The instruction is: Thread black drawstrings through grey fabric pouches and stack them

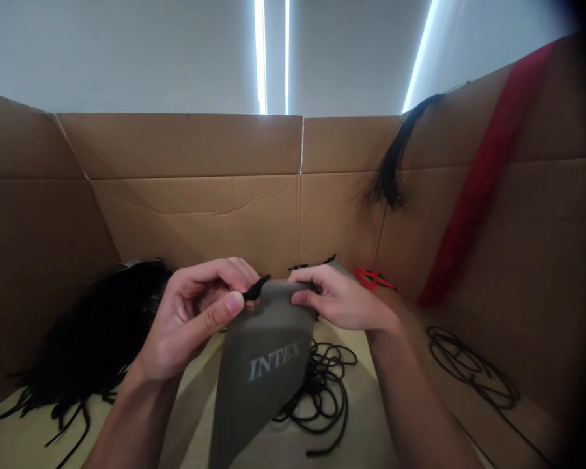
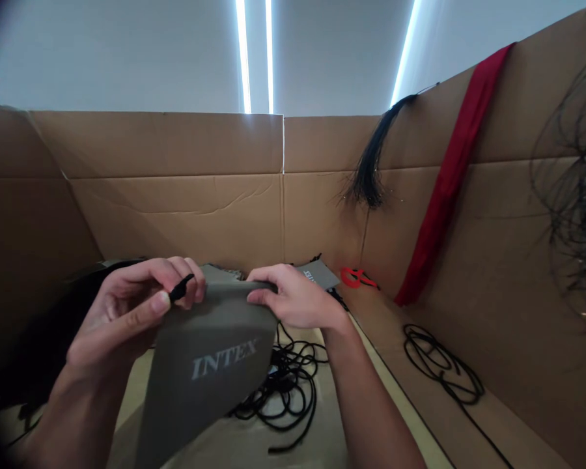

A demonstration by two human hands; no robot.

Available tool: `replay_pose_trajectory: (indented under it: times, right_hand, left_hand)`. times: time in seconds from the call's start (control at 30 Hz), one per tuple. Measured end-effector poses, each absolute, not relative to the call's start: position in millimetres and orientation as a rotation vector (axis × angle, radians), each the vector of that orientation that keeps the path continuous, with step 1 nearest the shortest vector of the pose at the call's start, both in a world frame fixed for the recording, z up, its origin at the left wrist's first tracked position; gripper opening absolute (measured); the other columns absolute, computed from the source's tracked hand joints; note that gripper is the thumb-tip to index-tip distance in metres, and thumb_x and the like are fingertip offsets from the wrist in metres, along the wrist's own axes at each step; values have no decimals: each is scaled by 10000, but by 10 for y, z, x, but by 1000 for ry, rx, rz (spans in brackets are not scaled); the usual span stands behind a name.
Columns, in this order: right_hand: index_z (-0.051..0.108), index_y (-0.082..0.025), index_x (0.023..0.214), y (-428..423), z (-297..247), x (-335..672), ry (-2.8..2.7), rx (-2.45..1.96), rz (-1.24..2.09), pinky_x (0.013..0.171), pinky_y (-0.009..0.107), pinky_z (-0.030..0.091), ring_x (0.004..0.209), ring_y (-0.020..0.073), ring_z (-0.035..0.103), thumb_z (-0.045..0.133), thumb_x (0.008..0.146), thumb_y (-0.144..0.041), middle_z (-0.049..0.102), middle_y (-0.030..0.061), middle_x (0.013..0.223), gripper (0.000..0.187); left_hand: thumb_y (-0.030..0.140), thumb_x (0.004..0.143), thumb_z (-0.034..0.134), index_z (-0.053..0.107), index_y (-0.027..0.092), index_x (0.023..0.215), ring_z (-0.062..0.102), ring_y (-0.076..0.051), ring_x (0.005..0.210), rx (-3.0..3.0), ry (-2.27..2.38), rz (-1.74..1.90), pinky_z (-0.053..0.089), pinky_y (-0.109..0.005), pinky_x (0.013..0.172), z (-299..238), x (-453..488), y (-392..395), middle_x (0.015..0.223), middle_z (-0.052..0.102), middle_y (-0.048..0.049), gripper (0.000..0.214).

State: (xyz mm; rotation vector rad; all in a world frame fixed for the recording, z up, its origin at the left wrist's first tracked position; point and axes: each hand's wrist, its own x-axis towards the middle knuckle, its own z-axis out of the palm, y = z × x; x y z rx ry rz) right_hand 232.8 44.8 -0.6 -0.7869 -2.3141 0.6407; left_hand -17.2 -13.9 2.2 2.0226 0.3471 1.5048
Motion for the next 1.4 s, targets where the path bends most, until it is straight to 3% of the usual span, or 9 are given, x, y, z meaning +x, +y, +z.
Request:
replay_pose_trajectory:
  times: [0.17, 0.23, 0.3, 0.43, 0.63, 0.83, 0.97, 1.13, 1.4]
  right_hand:
    - [839, -207, 924, 413, -4, 2240, -1987, -977, 170, 780, 332, 502, 839, 209, 728, 715, 962, -153, 845, 51, 930, 140]
    - [853, -215, 950, 377, -23, 2147, -1970, -927, 162, 828, 335, 531, 884, 216, 761, 740, 935, -113, 860, 55, 968, 153]
    - [851, -228, 995, 331, -37, 2064, -2007, -801, 231, 849, 322, 556, 919, 206, 780, 726, 927, -76, 864, 39, 1016, 209]
    - [826, -243, 1084, 253, -32, 2038, -1959, -626, 328, 877, 305, 587, 967, 187, 789, 722, 945, -97, 855, 17, 1076, 227]
    - [834, -271, 1047, 196, -16, 2121, -1804, -540, 473, 770, 277, 603, 875, 167, 789, 816, 939, -239, 846, -8, 998, 115]
    - [826, -273, 1022, 131, -30, 2049, -1708, -405, 472, 804, 268, 619, 856, 146, 772, 853, 903, -196, 827, -20, 981, 144]
    - [810, -278, 1007, 99, -22, 2042, -1714, -371, 475, 780, 238, 596, 835, 119, 744, 862, 892, -176, 809, -38, 955, 163]
    - [766, -255, 962, 72, -25, 2053, -1741, -350, 591, 745, 248, 568, 805, 120, 694, 855, 890, -184, 755, -31, 900, 135]
    - [755, -225, 913, 44, -38, 2038, -1744, -192, 822, 625, 234, 523, 685, 107, 614, 810, 859, -120, 698, -19, 807, 130]
  left_hand:
    - [240, 985, 728, 790, 211, 1047, 710, -237, 1002, 2373, 1207, 1809, 550, -289, 670, 18, -94, -146, 1168, 767, -93, 92]
    - [181, 986, 690, 752, 211, 1236, 703, -265, 1174, 2533, 1269, 1753, 604, -314, 758, -41, 27, -123, 1391, 712, -111, 259]
    - [122, 1014, 617, 632, 203, 1454, 668, -259, 1306, 2644, 1093, 1552, 615, -367, 968, -101, 136, -80, 1493, 665, -122, 447]
    - [115, 1039, 608, 671, 189, 1403, 737, -206, 1115, 2615, 1080, 1556, 593, -338, 979, -105, 158, -24, 1262, 761, -95, 377]
    - [151, 1046, 598, 790, 213, 1094, 722, -164, 824, 2493, 1185, 1616, 567, -289, 756, 3, -9, -118, 1004, 743, -34, 207]
    - [149, 1036, 647, 740, 219, 1235, 735, -154, 953, 2509, 1030, 1667, 566, -266, 870, -13, 80, -190, 1101, 769, -33, 231]
    - [97, 1050, 594, 766, 208, 1095, 693, -117, 838, 2564, 982, 1706, 539, -226, 782, 2, 107, -220, 958, 736, -6, 210]
    - [82, 1032, 611, 716, 192, 1136, 701, -115, 828, 2562, 954, 1708, 530, -226, 768, -8, 112, -259, 988, 765, -12, 184]
    - [87, 1007, 650, 724, 213, 950, 634, -121, 734, 2390, 774, 1679, 481, -250, 682, -38, 120, -267, 825, 705, 11, 157]
